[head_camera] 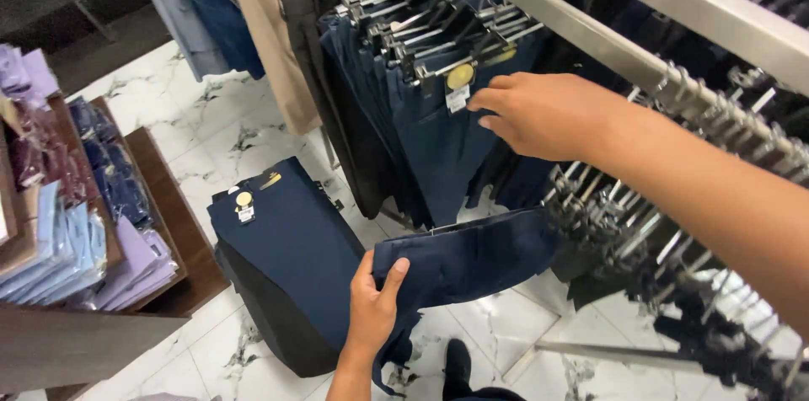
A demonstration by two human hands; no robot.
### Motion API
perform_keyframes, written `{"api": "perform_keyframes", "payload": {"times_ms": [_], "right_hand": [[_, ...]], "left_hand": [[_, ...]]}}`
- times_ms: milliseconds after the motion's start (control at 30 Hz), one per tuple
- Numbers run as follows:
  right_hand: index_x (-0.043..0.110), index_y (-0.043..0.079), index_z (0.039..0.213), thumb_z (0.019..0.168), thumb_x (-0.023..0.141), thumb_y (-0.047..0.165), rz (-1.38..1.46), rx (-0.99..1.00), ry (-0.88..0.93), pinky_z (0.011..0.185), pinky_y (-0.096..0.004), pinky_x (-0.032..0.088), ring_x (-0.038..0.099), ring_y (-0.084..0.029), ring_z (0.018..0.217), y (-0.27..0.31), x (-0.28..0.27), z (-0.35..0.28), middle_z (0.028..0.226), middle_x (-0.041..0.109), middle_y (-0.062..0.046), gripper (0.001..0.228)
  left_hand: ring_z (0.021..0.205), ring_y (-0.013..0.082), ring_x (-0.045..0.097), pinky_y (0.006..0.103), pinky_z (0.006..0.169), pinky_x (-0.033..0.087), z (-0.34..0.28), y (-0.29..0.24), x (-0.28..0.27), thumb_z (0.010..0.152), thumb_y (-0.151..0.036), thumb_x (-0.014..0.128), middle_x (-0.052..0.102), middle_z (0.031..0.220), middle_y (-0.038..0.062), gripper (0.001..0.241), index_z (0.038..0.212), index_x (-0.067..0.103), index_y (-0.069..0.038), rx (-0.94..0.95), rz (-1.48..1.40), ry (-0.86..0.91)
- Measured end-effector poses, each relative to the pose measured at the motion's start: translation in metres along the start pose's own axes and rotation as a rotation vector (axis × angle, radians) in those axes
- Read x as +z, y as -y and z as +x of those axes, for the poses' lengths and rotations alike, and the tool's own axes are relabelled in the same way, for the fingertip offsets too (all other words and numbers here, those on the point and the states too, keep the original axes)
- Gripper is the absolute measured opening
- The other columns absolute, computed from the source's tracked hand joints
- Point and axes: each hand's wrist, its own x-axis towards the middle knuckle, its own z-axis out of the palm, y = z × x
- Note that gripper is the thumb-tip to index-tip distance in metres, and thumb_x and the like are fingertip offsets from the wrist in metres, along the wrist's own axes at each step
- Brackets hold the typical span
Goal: Picking up pants from the floor, unfolding them, and hanging them on a clothing rack using hangers.
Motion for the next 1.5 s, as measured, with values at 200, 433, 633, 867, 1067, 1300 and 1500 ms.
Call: {"api": "perform_keyframes", "payload": {"times_ms": [200, 433, 633, 867, 1067, 1300, 1500], "right_hand": [[0.032, 0.006, 0.157, 0.106, 0.045, 0.027, 0.033, -0.102, -0.029, 0.080, -0.057, 0.059, 0.056, -0.040, 0.126, -0.006, 0.016, 0.082, 0.156, 0.042, -0.012, 0.057], [0.033, 0.005, 0.156, 0.104, 0.049, 0.028, 0.028, -0.142, -0.084, 0.074, -0.055, 0.059, 0.067, -0.046, 0.105, -0.022, 0.041, 0.130, 0.162, 0.034, -0.012, 0.058], [0.050, 0.012, 0.145, 0.102, 0.056, 0.040, 0.014, -0.194, -0.164, 0.099, -0.054, 0.044, 0.057, -0.034, 0.125, -0.035, 0.044, 0.140, 0.138, 0.058, -0.009, 0.051], [0.051, 0.022, 0.123, 0.104, 0.054, 0.035, 0.243, -0.192, 0.010, 0.108, -0.049, 0.031, 0.067, -0.029, 0.093, -0.039, 0.032, 0.136, 0.130, 0.056, -0.004, 0.023], [0.041, 0.020, 0.151, 0.103, 0.051, 0.042, 0.181, -0.069, 0.164, 0.106, -0.051, 0.041, 0.062, -0.034, 0.124, -0.045, 0.021, 0.133, 0.136, 0.065, -0.013, 0.054], [0.045, 0.018, 0.148, 0.104, 0.049, 0.044, 0.369, -0.045, 0.222, 0.083, -0.045, 0.053, 0.071, -0.034, 0.101, -0.038, 0.015, 0.131, 0.113, 0.075, -0.014, 0.052], [0.042, 0.013, 0.147, 0.105, 0.046, 0.042, 0.499, -0.138, 0.070, 0.071, -0.045, 0.048, 0.066, -0.034, 0.082, -0.028, 0.015, 0.125, 0.101, 0.069, -0.016, 0.052]], "left_hand": [[0.097, 0.0184, 0.072, 0.0314, 0.089, 0.059, 0.021, -0.021, 0.017, 0.086, -0.051, 0.064, 0.075, 0.100, 0.004, 0.049, 0.113, 0.072, -0.011, -0.022, -0.009, -0.057], [0.108, 0.0227, 0.076, 0.0321, 0.097, 0.064, 0.040, -0.041, 0.024, 0.085, -0.055, 0.061, 0.075, 0.110, 0.007, 0.056, 0.121, 0.067, -0.013, -0.030, -0.062, -0.091], [0.112, 0.0238, 0.076, 0.0332, 0.101, 0.064, 0.058, -0.042, 0.037, 0.085, -0.056, 0.060, 0.075, 0.114, 0.007, 0.058, 0.125, 0.067, -0.015, -0.029, -0.068, -0.069], [0.107, 0.0220, 0.076, 0.0318, 0.097, 0.064, 0.071, -0.043, 0.047, 0.086, -0.051, 0.063, 0.077, 0.108, 0.007, 0.052, 0.119, 0.070, -0.011, -0.022, -0.120, -0.067], [0.103, 0.0196, 0.075, 0.0302, 0.096, 0.063, 0.075, -0.049, 0.052, 0.087, -0.049, 0.063, 0.076, 0.105, 0.006, 0.049, 0.116, 0.071, -0.011, -0.047, -0.116, -0.075], [0.099, 0.0180, 0.073, 0.0296, 0.093, 0.062, 0.078, -0.045, 0.054, 0.087, -0.051, 0.063, 0.075, 0.100, 0.004, 0.048, 0.114, 0.073, -0.012, -0.007, -0.081, -0.087], [0.095, 0.0189, 0.074, 0.0293, 0.087, 0.061, 0.068, -0.056, 0.050, 0.084, -0.043, 0.071, 0.077, 0.096, 0.006, 0.045, 0.110, 0.079, -0.007, -0.167, -0.153, -0.141]]}}
